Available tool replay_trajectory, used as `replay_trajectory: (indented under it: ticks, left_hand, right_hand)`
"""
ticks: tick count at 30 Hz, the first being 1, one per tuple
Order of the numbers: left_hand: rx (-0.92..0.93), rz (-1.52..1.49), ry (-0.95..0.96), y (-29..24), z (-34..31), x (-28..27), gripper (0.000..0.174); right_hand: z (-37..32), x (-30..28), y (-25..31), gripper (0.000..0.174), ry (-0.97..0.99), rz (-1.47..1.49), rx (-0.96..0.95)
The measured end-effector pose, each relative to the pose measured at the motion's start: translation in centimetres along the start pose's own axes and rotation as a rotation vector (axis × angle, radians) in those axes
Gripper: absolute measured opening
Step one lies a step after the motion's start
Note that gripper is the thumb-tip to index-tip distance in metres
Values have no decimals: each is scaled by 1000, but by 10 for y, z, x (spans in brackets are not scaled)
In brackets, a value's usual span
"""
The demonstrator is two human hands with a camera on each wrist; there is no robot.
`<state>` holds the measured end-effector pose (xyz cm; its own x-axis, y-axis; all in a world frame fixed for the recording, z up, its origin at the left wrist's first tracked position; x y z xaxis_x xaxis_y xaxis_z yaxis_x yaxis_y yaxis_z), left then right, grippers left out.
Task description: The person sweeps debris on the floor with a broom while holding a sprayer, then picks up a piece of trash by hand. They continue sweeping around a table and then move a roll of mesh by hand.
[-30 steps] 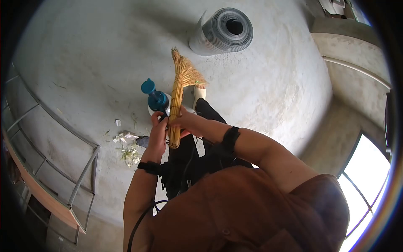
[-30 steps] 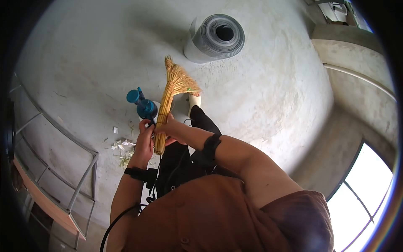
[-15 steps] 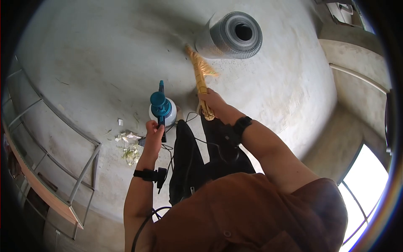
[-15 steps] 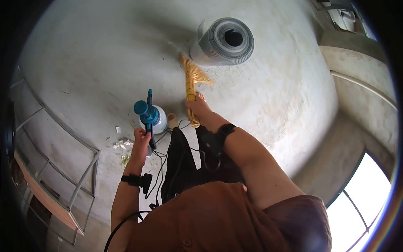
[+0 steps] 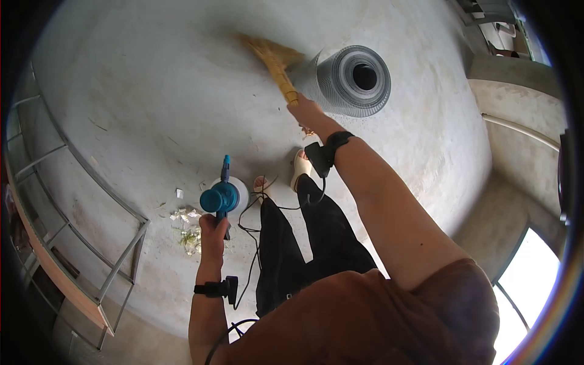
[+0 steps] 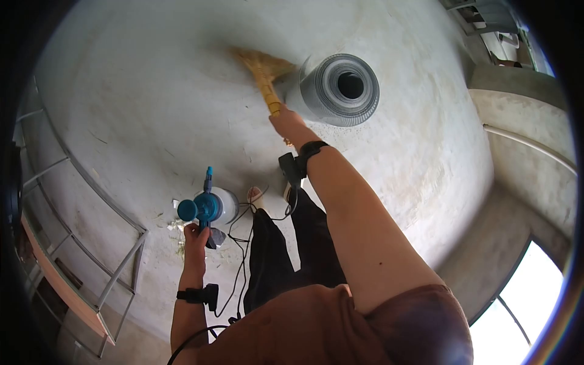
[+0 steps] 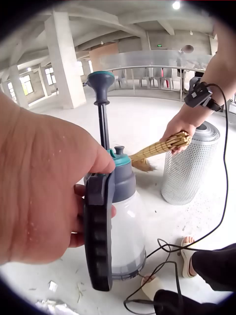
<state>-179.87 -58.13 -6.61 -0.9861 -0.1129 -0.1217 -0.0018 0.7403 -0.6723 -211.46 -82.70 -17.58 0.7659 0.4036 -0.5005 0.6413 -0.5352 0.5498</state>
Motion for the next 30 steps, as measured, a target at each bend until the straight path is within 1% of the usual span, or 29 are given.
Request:
replay_trajectory:
  ticks: [2, 3, 6, 7, 9, 10, 11, 13, 14, 16, 19, 20, 21, 23, 25, 27, 29, 30]
  left_hand:
    - [-16, -5, 4, 3, 1, 1, 32]
    - [-13, -9, 4, 5, 2, 0, 32]
    - [-89, -22, 41, 9, 1, -1, 32]
    - [-96, -25, 41, 12, 1, -3, 32]
    - [-96, -27, 48, 16, 3, -3, 31]
    - [-97, -31, 50, 16, 2, -4, 31]
    - [-99, -58, 55, 17, -1, -3, 31]
    - [-112, -86, 55, 18, -6, -2, 30]
    - [-126, -72, 48, 19, -8, -4, 30]
    - [-155, -58, 22, 16, -5, -2, 30]
    - [-162, -26, 4, 23, -3, -3, 30]
    - [-164, -25, 2, 25, -1, -4, 30]
    - [-159, -32, 1, 26, 1, -5, 31]
    - [-158, -37, 0, 26, -2, -7, 32]
    - [-190, -64, -30, 20, -9, -13, 34]
    - [-195, -73, -46, 24, -6, -13, 34]
    - [-218, -89, -56, 26, -6, -7, 35]
    - [-203, -57, -45, 23, -7, -6, 36]
  right_hand:
    - [13, -7, -9, 34, 54, 62, 99]
    - [13, -7, -7, 34, 52, 60, 95]
    - [-14, 12, -2, 28, 357, 401, 168]
    - [-26, 11, -2, 28, 360, 398, 174]
    - [-50, 2, -2, 38, 388, 462, 137]
    - [-62, 0, -10, 44, 344, 479, 130]
    - [-77, -3, -16, 44, 347, 476, 134]
    - [-103, -10, -29, 43, 253, 476, 170]
    - [-114, -9, -38, 43, 261, 475, 177]
    - [-119, -7, -58, 44, 171, 617, 303]
    - [-116, 23, -57, 45, 198, 657, 293]
    - [-99, 45, -57, 45, 322, 727, 245]
    - [-91, 53, -44, 45, 325, 727, 249]
    - [-87, 69, -16, 45, 447, 935, 286]
    - [-91, 78, -10, 47, 441, 900, 258]
    - [-96, 71, -11, 48, 433, 863, 235]
    - [-108, 45, -30, 51, 266, 540, 247]
    - [-118, 37, -42, 51, 260, 540, 273]
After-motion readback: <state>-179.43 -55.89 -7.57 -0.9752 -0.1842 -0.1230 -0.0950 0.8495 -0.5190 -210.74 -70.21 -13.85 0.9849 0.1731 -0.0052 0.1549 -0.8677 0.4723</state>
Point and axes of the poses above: each hand's wrist, its own z-axis towards the middle knuckle, its own x-axis out of the palm, y = z × x, the point moved 4 cm from there along z, towards the middle knuckle, and after that the axes turned 2 degrees about z, right-handed, at the moved point
